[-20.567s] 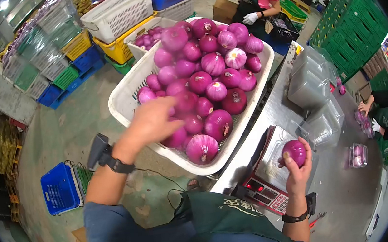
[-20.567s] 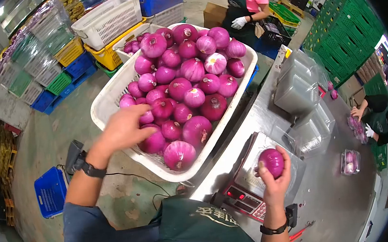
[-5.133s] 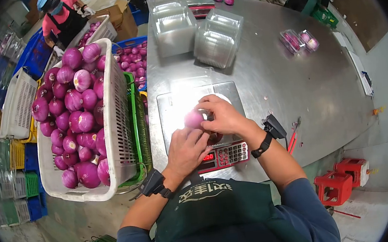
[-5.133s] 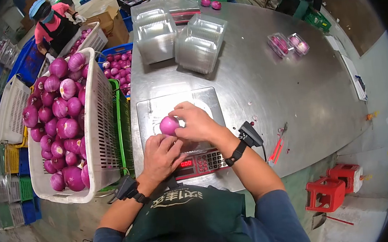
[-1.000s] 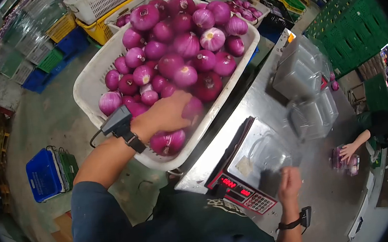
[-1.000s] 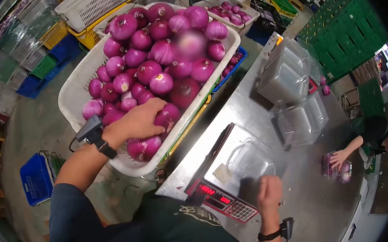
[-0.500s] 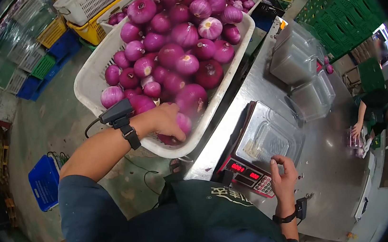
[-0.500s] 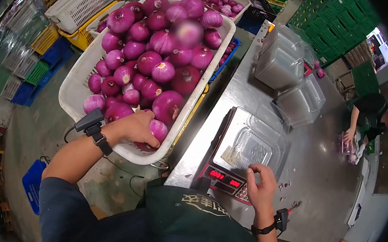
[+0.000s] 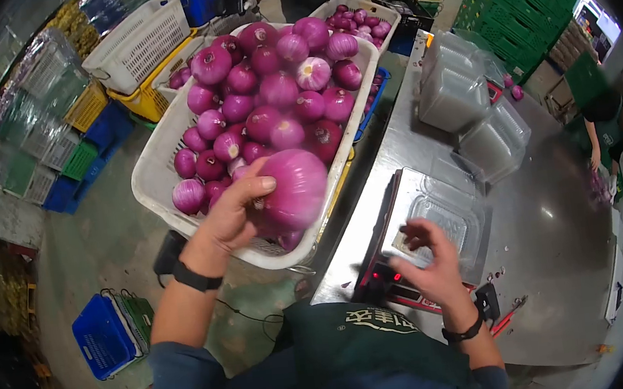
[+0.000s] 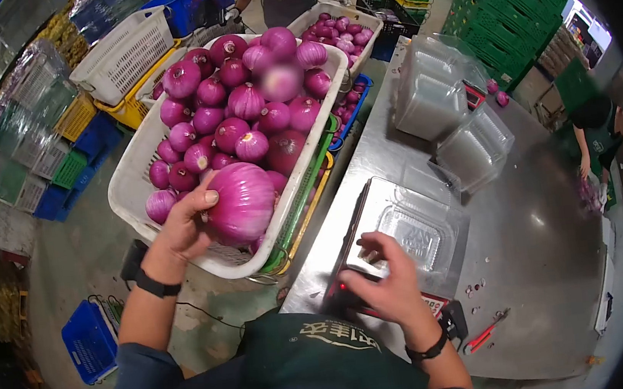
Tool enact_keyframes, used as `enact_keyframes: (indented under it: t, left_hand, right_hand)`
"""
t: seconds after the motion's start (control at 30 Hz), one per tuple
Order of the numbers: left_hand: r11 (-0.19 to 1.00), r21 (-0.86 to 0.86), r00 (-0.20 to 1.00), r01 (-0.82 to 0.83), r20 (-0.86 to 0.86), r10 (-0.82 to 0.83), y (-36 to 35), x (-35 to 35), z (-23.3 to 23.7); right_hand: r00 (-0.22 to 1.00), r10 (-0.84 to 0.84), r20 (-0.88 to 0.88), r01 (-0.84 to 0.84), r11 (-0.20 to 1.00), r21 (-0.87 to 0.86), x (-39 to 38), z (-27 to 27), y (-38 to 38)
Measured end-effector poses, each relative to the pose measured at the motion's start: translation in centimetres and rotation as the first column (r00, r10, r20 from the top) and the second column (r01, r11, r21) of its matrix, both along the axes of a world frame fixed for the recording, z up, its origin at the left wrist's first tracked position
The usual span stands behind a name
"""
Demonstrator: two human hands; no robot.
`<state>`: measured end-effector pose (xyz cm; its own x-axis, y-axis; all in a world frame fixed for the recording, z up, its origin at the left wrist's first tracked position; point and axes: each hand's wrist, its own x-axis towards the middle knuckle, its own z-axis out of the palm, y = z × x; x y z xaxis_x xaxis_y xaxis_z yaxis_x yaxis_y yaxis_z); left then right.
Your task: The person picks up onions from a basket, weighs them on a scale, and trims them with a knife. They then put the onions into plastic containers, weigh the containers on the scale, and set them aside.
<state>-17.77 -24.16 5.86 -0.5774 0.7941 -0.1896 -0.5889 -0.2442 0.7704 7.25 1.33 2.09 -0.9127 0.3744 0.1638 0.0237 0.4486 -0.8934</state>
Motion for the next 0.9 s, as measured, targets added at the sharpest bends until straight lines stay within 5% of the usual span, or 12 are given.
enact_keyframes:
  t: [0.13, 0.2, 0.23, 0.4, 0.6, 0.73, 0.8, 0.87, 0.9]
  left_hand:
    - [0.958, 0.268, 0.971, 0.107, 0.18, -0.159, 3.9, 5.4, 0.1]
    - [0.942, 0.289, 0.955, 0.167, 0.191, -0.228, 5.7, 8.0, -0.1]
    - [0.956, 0.246, 0.966, 0.158, 0.163, -0.202, 6.5, 9.3, 0.3]
    - [0.975, 0.088, 0.978, 0.206, 0.023, -0.209, 8.8, 12.5, -0.5]
    - [0.903, 0.386, 0.847, 0.191, 0.4, -0.35, 11.7, 14.8, -3.7]
    - [0.873, 0.428, 0.811, 0.235, 0.409, -0.419, 13.1, 16.1, -5.2]
    - [0.879, 0.389, 0.839, 0.275, 0.35, -0.417, 14.0, 16.9, -4.6]
    - [0.954, 0.035, 0.944, 0.296, 0.14, -0.298, 14.8, 17.6, -3.2]
    - [0.893, -0.116, 0.897, 0.435, -0.034, -0.441, 14.8, 16.4, -4.3]
  right_hand:
    - [0.956, 0.264, -0.125, -0.273, 0.96, -0.067, -3.3, 1.9, -2.1]
    - [0.959, 0.195, -0.205, -0.251, 0.92, -0.3, -3.5, 1.3, -3.1]
    - [0.962, 0.138, -0.238, -0.251, 0.792, -0.556, -3.0, 2.8, -3.9]
    - [0.959, 0.108, -0.261, -0.243, 0.786, -0.568, 0.2, 0.4, -1.7]
    - [0.968, 0.004, -0.25, -0.099, 0.924, -0.369, 3.2, 0.3, -1.1]
    - [0.961, -0.068, -0.267, -0.011, 0.959, -0.284, 4.5, -0.4, -0.1]
    - [0.963, -0.105, -0.248, 0.027, 0.954, -0.299, 5.5, -0.7, 0.9]
    - [0.964, -0.135, -0.227, 0.058, 0.947, -0.315, 6.4, -0.7, 2.2]
    - [0.955, -0.179, -0.236, 0.046, 0.877, -0.478, 6.8, -0.5, 3.1]
